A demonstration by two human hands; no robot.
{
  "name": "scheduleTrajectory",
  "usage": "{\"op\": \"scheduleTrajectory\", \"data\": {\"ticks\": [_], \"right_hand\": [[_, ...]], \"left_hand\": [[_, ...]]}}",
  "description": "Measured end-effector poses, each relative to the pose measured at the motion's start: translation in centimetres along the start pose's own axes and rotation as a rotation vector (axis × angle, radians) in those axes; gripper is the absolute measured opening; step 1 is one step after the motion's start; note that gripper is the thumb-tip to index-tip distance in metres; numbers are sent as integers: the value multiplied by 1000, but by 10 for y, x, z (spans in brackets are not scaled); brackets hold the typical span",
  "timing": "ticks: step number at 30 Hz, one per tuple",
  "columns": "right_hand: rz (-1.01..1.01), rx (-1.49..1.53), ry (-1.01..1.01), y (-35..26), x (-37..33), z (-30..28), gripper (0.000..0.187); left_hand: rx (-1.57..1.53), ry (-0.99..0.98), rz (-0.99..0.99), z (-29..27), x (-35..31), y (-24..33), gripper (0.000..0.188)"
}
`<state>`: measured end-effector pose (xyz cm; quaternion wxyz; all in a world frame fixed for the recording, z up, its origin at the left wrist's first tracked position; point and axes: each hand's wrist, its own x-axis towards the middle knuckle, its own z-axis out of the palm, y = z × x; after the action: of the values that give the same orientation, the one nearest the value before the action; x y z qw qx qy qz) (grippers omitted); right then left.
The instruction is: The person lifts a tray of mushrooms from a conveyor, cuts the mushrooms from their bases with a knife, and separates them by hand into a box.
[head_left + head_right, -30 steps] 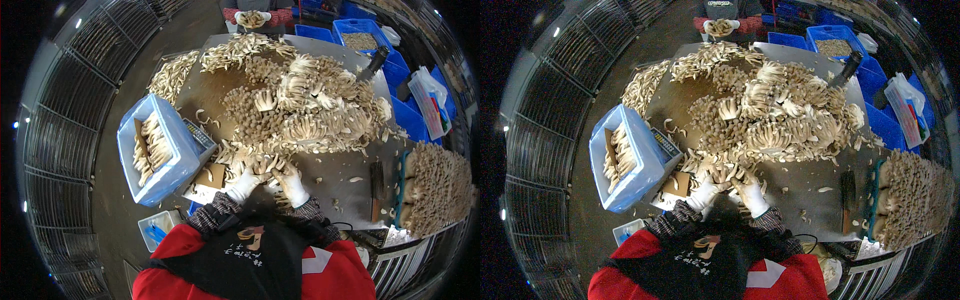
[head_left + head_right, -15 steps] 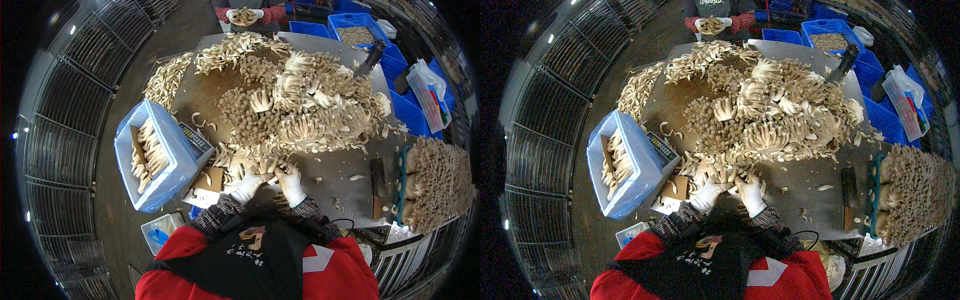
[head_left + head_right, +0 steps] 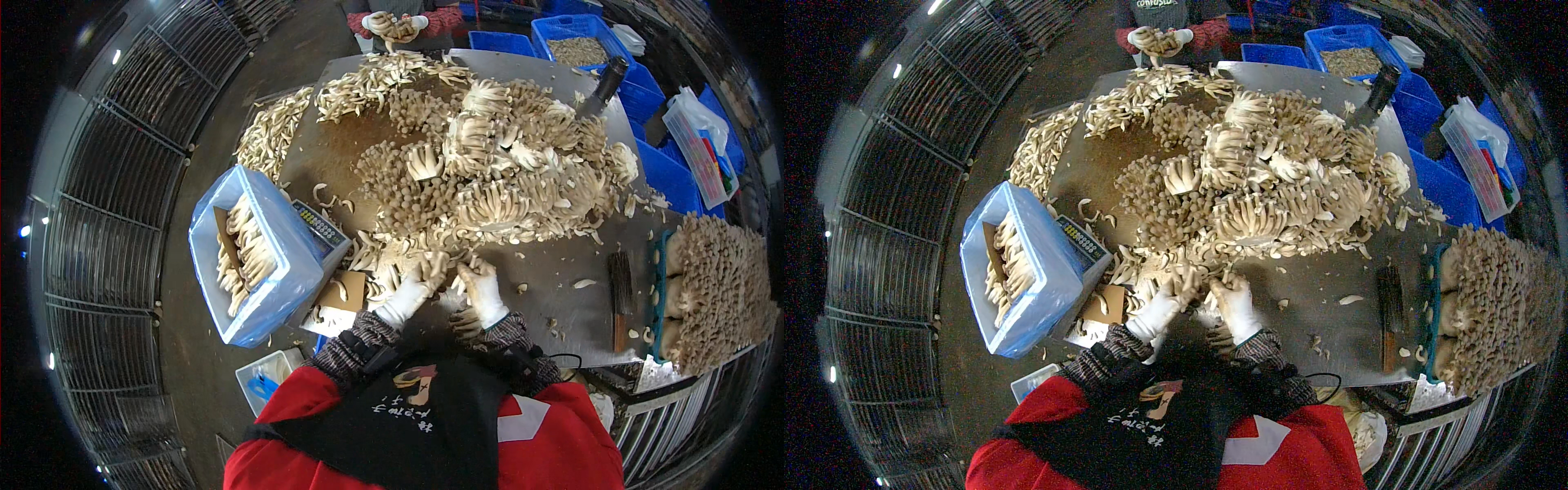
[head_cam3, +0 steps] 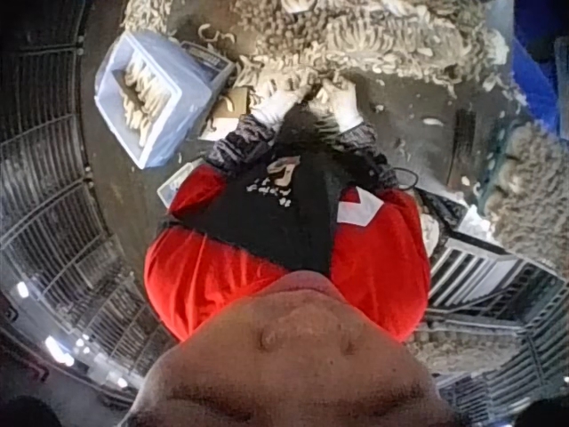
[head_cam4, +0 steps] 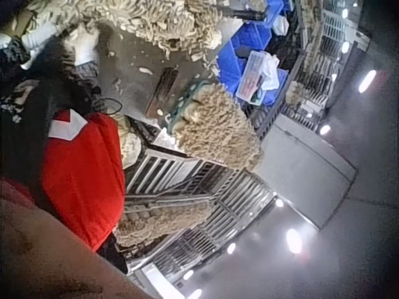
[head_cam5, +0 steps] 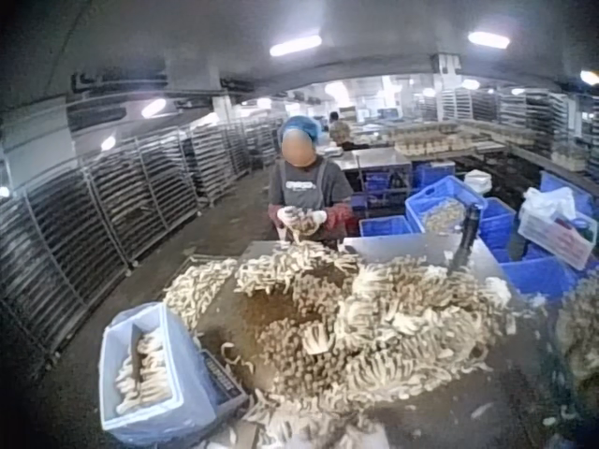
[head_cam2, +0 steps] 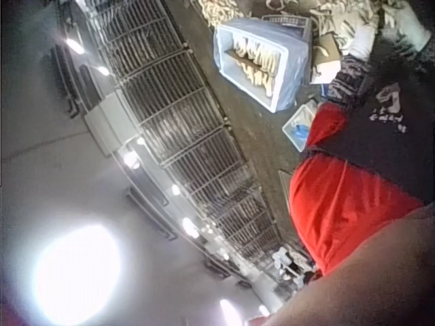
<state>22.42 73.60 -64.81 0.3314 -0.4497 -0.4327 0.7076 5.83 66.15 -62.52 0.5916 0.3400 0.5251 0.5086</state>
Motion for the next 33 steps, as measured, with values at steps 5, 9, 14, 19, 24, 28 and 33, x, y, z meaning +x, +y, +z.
{"op": "scheduleTrajectory", "data": {"ticks": [5, 9, 14, 19, 24, 28, 33], "right_hand": [[64, 241, -240, 29, 13, -11, 30], [82, 236, -200, -4, -2, 0, 33], [14, 238, -132, 7, -4, 13, 25], [-321, -205, -124, 2, -2, 9, 19], [82, 233, -304, 1, -5, 9, 19], [192, 467, -258, -4, 1, -4, 26], [-404, -255, -87, 1, -16, -23, 74]], "left_hand": [[350, -70, -47, 3, -5, 22, 48], [97, 199, -40, -26, -2, -5, 41], [490, 57, 191, 15, -7, 25, 35], [85, 192, -204, -10, -5, 6, 31], [399, 124, 106, -17, -5, -16, 29], [493, 409, -69, -45, 3, -23, 50], [1616, 334, 174, -74, -14, -35, 76]]}}
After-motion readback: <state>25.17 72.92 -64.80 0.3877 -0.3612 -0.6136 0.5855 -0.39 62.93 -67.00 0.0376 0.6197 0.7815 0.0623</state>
